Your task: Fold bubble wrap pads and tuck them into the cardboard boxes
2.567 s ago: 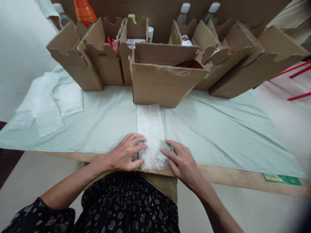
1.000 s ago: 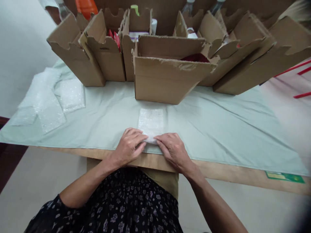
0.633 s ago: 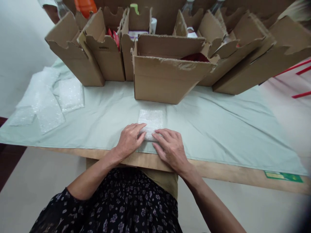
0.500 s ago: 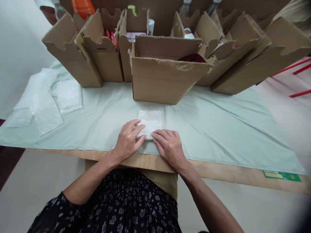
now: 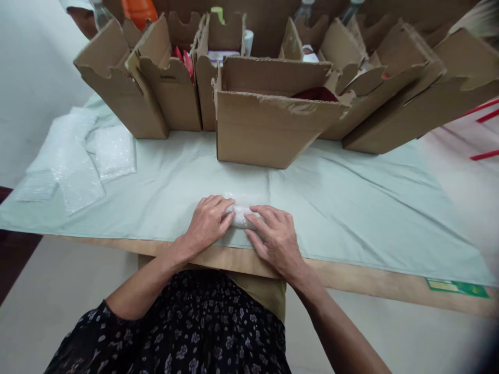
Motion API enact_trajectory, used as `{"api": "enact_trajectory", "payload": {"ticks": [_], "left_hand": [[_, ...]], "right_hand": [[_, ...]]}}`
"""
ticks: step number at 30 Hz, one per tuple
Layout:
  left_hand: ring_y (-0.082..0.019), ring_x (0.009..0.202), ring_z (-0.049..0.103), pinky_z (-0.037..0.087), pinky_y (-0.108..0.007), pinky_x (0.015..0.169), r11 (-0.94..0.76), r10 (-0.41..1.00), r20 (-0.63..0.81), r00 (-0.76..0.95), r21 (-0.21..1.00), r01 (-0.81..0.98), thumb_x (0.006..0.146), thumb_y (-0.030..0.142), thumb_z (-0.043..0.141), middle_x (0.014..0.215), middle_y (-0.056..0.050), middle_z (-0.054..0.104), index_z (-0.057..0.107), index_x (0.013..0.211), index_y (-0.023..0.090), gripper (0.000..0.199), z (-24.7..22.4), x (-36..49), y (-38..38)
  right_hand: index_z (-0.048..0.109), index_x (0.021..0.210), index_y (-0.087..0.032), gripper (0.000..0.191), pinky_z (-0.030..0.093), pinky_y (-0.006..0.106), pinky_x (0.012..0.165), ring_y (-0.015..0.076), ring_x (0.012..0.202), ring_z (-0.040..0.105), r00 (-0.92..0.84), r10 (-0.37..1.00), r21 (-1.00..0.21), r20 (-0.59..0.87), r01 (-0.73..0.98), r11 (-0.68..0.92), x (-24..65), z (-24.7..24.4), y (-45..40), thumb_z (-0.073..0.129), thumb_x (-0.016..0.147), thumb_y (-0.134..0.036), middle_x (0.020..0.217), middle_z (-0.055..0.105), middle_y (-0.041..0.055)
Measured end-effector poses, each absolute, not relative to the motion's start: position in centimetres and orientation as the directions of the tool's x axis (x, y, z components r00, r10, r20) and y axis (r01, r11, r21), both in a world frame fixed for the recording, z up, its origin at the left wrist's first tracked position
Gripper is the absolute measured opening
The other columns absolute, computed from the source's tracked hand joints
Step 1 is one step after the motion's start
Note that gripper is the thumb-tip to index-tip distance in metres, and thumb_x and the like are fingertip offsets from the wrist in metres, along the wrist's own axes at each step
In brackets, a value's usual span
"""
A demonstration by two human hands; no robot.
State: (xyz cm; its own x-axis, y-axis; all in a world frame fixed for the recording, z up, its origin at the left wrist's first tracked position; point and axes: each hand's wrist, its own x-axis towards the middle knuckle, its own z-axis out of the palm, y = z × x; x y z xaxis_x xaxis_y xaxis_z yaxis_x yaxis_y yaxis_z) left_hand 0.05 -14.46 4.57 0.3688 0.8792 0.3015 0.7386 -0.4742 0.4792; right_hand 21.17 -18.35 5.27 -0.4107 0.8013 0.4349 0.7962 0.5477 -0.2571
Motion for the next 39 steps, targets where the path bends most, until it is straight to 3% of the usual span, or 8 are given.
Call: {"api": "enact_trajectory", "payload": {"ticks": [3, 8, 14, 19, 26, 31, 36, 39], "left_hand": [[-0.025, 0.1, 0.069, 0.057, -0.042, 0.09, -0.439, 0.893, 0.356, 0.275, 0.55, 0.71, 0.097, 0.023, 0.061, 0.11, -0.012, 0.073, 0.069, 0.123, 0.014, 0.029, 4.7, -0.1, -14.7], [-0.021, 0.098, 0.071, 0.061, -0.034, 0.077, -0.229, 0.971, 0.232, 0.053, 0.851, 0.472, 0.096, 0.03, 0.063, 0.121, -0.013, 0.071, 0.06, 0.136, 0.016, 0.043, 5.3, -0.6, -16.6], [-0.023, 0.11, 0.072, 0.06, -0.039, 0.098, 0.026, 0.97, -0.052, 0.239, 0.993, 0.112, 0.092, 0.027, 0.062, 0.122, -0.013, 0.074, 0.062, 0.127, 0.015, 0.037, 6.4, 1.3, -17.5], [-0.022, 0.106, 0.072, 0.061, -0.036, 0.094, 0.043, 0.974, -0.058, 0.22, 0.997, 0.071, 0.093, 0.027, 0.059, 0.119, -0.01, 0.075, 0.06, 0.129, 0.015, 0.037, 6.5, 2.0, -17.4], [-0.024, 0.109, 0.074, 0.063, -0.036, 0.091, -0.252, 0.93, 0.125, 0.346, 0.901, 0.352, 0.096, 0.017, 0.054, 0.133, -0.014, 0.072, 0.043, 0.155, 0.017, 0.06, 6.8, 2.2, -18.3], [-0.028, 0.128, 0.069, 0.061, -0.043, 0.105, -0.452, 0.847, 0.256, 0.466, 0.808, 0.378, 0.095, 0.014, 0.053, 0.148, -0.017, 0.064, 0.024, 0.165, 0.019, 0.077, 6.4, 3.3, -18.0], [-0.027, 0.113, 0.075, 0.063, -0.042, 0.096, -0.476, 0.824, 0.216, 0.524, 0.766, 0.432, 0.092, 0.015, 0.058, 0.138, -0.015, 0.07, 0.022, 0.166, 0.023, 0.083, 6.5, 3.3, -16.9], [-0.028, 0.117, 0.072, 0.061, -0.044, 0.099, -0.536, 0.805, 0.272, 0.527, 0.714, 0.451, 0.093, 0.028, 0.068, 0.135, -0.014, 0.07, 0.029, 0.164, 0.024, 0.081, 8.0, 2.4, -14.7]], "right_hand": [[0.072, 0.116, -0.02, 0.021, 0.049, 0.044, 0.087, 0.0285, 0.106, 0.069, -0.429, 0.823, -0.282, 0.372, 0.793, 0.54, 21.1, 4.5, -17.6, 0.061, 0.099, -0.019, 0.121, 0.078, 0.0106], [0.075, 0.113, -0.023, 0.021, 0.056, 0.042, 0.09, 0.0247, 0.099, 0.074, -0.118, 0.94, -0.676, 0.321, 0.666, 0.315, 21.7, 4.7, -17.1, 0.058, 0.102, -0.027, 0.109, 0.081, 0.0069], [0.076, 0.109, -0.021, 0.022, 0.06, 0.032, 0.081, 0.0193, 0.089, 0.074, -0.138, 0.987, -0.937, 0.084, 0.325, 0.125, 20.7, 6.6, -18.3, 0.06, 0.099, -0.032, 0.102, 0.081, 0.0043], [0.075, 0.105, -0.021, 0.018, 0.06, 0.033, 0.086, 0.0194, 0.09, 0.073, -0.21, 0.972, -0.928, 0.109, 0.329, 0.176, 20.7, 6.8, -18.5, 0.063, 0.095, -0.03, 0.101, 0.079, 0.0051], [0.069, 0.126, -0.021, 0.044, 0.06, 0.035, 0.085, 0.02, 0.092, 0.069, -0.3, 0.938, -0.865, 0.172, 0.411, 0.289, 23.0, 8.9, -17.2, 0.071, 0.093, -0.049, 0.11, 0.073, 0.0087], [0.067, 0.13, -0.023, 0.056, 0.06, 0.037, 0.09, 0.0258, 0.108, 0.071, -0.46, 0.881, -0.872, 0.109, 0.382, 0.307, 23.3, 10.4, -16.2, 0.076, 0.087, -0.058, 0.123, 0.074, 0.0104], [0.075, 0.106, -0.022, 0.017, 0.058, 0.03, 0.081, 0.0185, 0.089, 0.073, -0.473, 0.877, -0.884, 0.077, 0.374, 0.28, 24.3, 10.5, -15.0, 0.066, 0.095, -0.032, 0.102, 0.079, 0.0047], [0.075, 0.099, -0.022, 0.015, 0.057, 0.027, 0.075, 0.0175, 0.081, 0.072, -0.384, 0.921, -0.901, 0.069, 0.373, 0.223, 25.4, 9.7, -13.8, 0.066, 0.095, -0.033, 0.093, 0.078, 0.0032]]}}
